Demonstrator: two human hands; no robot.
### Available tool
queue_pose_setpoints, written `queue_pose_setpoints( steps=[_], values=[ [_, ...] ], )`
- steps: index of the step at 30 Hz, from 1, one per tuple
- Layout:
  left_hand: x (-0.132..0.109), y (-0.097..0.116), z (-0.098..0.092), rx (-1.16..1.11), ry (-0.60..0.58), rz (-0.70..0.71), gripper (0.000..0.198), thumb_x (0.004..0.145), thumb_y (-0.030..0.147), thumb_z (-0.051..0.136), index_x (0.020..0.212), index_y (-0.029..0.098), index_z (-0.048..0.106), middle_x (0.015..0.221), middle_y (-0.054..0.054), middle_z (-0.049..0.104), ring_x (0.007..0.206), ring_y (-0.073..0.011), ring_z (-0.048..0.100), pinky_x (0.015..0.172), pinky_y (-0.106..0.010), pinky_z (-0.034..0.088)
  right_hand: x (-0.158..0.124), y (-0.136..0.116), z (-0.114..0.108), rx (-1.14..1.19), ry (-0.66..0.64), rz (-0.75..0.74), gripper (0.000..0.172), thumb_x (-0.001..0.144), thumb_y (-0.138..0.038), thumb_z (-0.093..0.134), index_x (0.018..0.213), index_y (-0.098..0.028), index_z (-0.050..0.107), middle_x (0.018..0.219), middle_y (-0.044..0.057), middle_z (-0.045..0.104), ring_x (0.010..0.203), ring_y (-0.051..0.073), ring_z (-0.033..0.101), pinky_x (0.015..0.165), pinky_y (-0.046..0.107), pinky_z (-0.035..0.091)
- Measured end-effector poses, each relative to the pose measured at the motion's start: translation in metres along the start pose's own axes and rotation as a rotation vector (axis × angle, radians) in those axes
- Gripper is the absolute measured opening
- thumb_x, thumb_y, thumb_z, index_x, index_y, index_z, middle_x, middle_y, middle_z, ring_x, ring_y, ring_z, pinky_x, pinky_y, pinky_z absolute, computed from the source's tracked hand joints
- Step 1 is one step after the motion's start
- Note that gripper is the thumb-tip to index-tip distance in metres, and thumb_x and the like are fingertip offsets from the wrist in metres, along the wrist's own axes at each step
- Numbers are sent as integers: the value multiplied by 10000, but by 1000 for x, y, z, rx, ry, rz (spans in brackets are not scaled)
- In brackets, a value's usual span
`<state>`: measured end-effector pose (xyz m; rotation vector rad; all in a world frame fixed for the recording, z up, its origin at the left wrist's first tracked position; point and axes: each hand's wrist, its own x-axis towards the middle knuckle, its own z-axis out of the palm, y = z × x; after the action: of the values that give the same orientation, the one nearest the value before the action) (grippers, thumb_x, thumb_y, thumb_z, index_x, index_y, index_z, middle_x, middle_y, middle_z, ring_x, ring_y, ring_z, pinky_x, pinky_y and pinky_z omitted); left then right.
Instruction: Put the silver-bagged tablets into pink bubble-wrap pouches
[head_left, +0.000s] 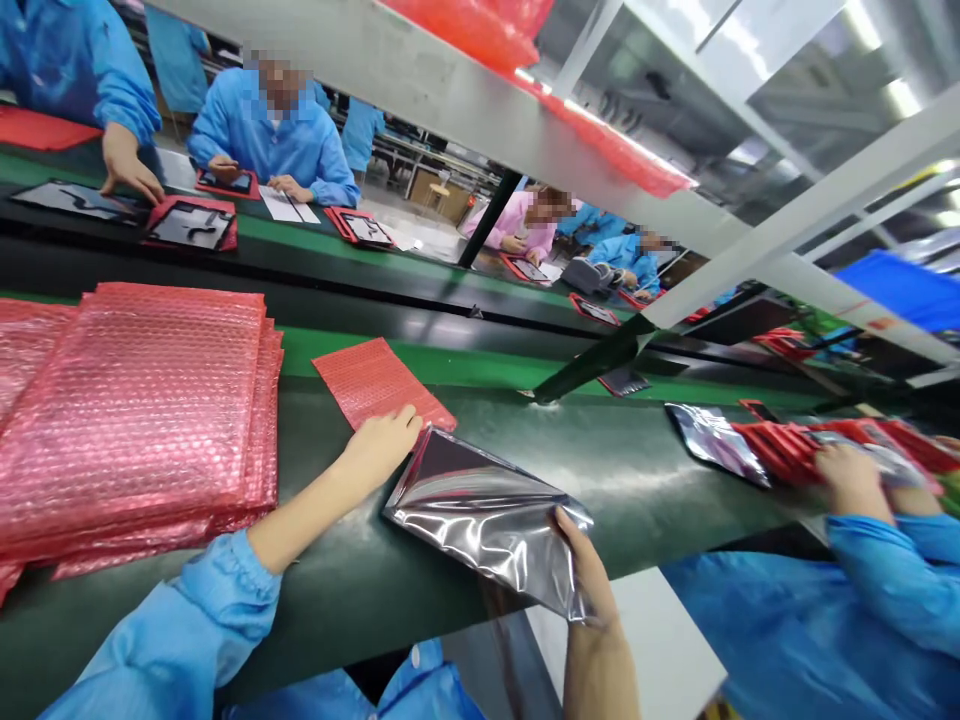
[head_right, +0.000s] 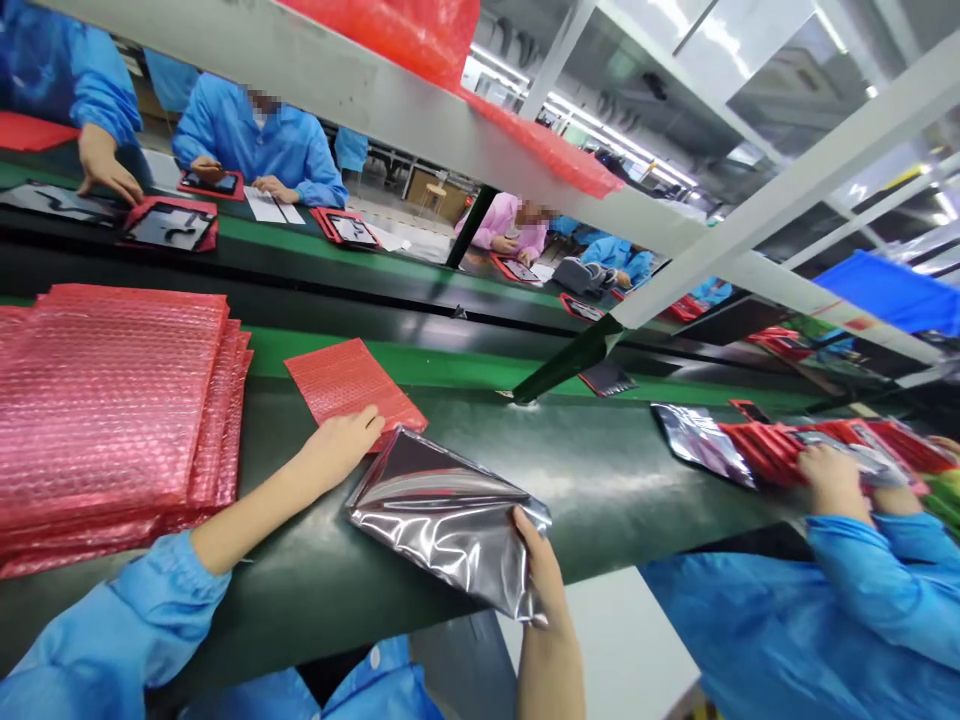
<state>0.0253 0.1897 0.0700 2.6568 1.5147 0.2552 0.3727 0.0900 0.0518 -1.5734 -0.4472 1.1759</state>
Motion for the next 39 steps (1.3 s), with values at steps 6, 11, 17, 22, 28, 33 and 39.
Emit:
queue_pose_setpoints(
  steps=[6, 11, 17, 22, 28, 33, 39],
  values=[
    [-11, -3, -10, 36, 3, -95, 292, 1007, -6, 483, 1235, 145, 584, 1170, -108, 643, 847, -245, 759, 650, -327, 547, -24, 1, 6, -42, -45, -22, 366, 511, -405, 1012, 801, -278, 828, 894, 81, 829, 1011, 412, 782, 872, 487, 672],
    [-21, -5, -15, 37, 32, -4, 231, 1033, 47, 523, 1201, 181, 607, 1143, -93, 667, 950, -250, 733, 736, -346, 536, -29, 0, 14, -34, -76, 54, 479, 616, -574, 977, 917, -225, 849, 877, 97, 830, 861, 396, 800, 792, 501, 676],
    [-39, -12, -13, 131, 105, 138, 272, 1035, 73, 541, 1229, 228, 654, 1144, -86, 716, 1033, -267, 679, 847, -385, 490, -10, 11, 34, 56, -54, 17, 526, 605, -586, 987, 962, -232, 832, 874, 67, 834, 947, 379, 809, 831, 468, 684],
    [-47, -13, 5, 90, 106, 108, 272, 1017, 70, 570, 1218, 222, 672, 1180, -107, 731, 1072, -283, 682, 869, -397, 492, -14, 34, 44, 6, -51, 11, 489, 596, -506, 1009, 967, -244, 829, 925, 40, 845, 1001, 357, 804, 844, 416, 683],
    [-46, -27, 30, 106, 37, -145, 215, 997, 81, 568, 1152, 178, 683, 1103, -152, 740, 1011, -310, 712, 841, -418, 543, -34, 37, 57, -12, -177, 61, 552, 677, -594, 968, 1028, -193, 824, 970, 70, 847, 938, 351, 809, 790, 407, 671],
    [-39, -46, 38, 145, 39, -202, 239, 1021, 62, 522, 1192, 153, 662, 1108, -144, 721, 991, -278, 706, 775, -346, 544, -34, 35, 66, -35, -160, 55, 585, 625, -610, 988, 1019, -203, 843, 976, 50, 848, 913, 328, 804, 762, 376, 664],
    [-36, -49, 35, 160, 60, -202, 265, 1025, 38, 493, 1204, 129, 664, 1164, -155, 709, 1096, -298, 666, 898, -388, 539, -23, 37, 69, -68, -117, 13, 563, 569, -609, 1005, 945, -218, 854, 950, 29, 850, 894, 314, 800, 741, 362, 660]
  ],
)
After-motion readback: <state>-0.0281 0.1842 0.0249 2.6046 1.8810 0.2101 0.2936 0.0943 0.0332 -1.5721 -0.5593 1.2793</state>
